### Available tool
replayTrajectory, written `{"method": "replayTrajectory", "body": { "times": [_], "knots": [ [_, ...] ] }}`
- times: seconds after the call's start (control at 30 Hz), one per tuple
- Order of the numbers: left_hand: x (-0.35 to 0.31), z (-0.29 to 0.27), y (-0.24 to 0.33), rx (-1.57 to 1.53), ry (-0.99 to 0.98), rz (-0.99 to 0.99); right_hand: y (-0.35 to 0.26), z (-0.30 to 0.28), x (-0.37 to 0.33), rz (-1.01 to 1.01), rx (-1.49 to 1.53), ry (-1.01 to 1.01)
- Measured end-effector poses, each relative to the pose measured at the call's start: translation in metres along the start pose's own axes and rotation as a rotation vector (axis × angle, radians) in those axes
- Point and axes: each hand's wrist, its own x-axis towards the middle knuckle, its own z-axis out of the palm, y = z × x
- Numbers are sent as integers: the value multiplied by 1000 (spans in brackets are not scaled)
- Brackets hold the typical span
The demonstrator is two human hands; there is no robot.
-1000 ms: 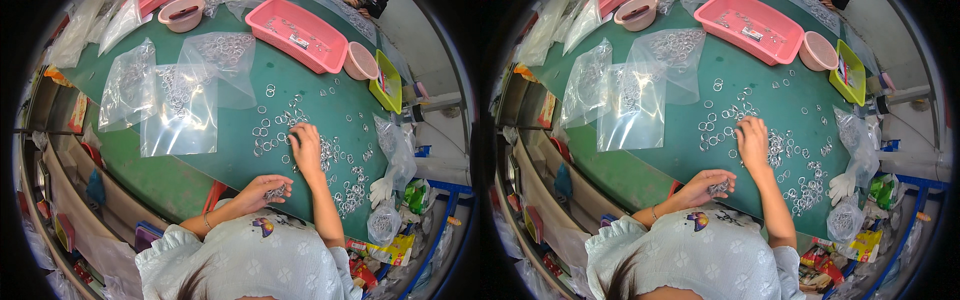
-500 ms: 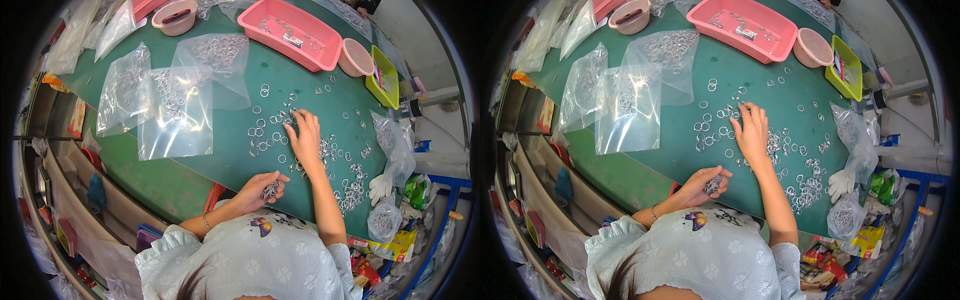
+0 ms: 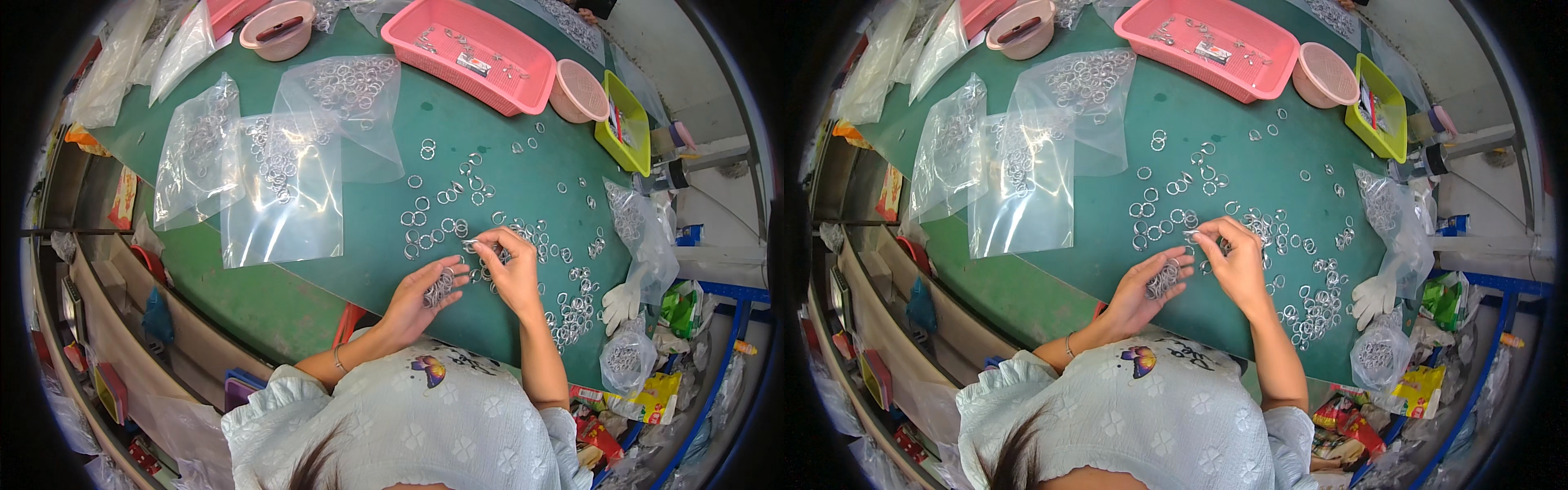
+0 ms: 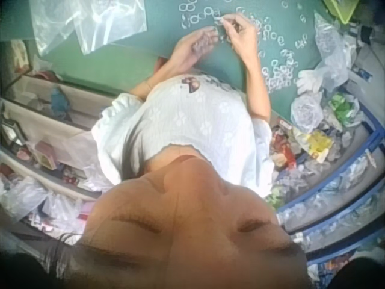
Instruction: The person sits at a green table and assembles small metal keyrings by hand. They pick up individual rings and link them together, occasionally placing the assembled pieces into a pink tray or a clear plastic bag.
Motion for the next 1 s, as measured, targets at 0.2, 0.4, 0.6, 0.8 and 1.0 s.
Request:
{"method": "replayTrajectory", "body": {
  "times": [0.2, 0.4, 0.6, 0.8, 1.0],
  "knots": [
    [3, -2, 3, 16, -8, -2, 26, -3, -2, 302, 360, 41],
    [5, -1, 2, 12, -18, -26, 25, -4, -2, 348, 488, -1],
    [7, 0, 3, 19, -22, -35, 38, -7, -4, 419, 498, -26],
    [9, -1, 1, 17, -22, -43, 28, -2, -5, 372, 506, 51],
    [9, 0, 1, 15, -20, -44, 32, -2, -9, 171, 141, 117]
  ]
}}
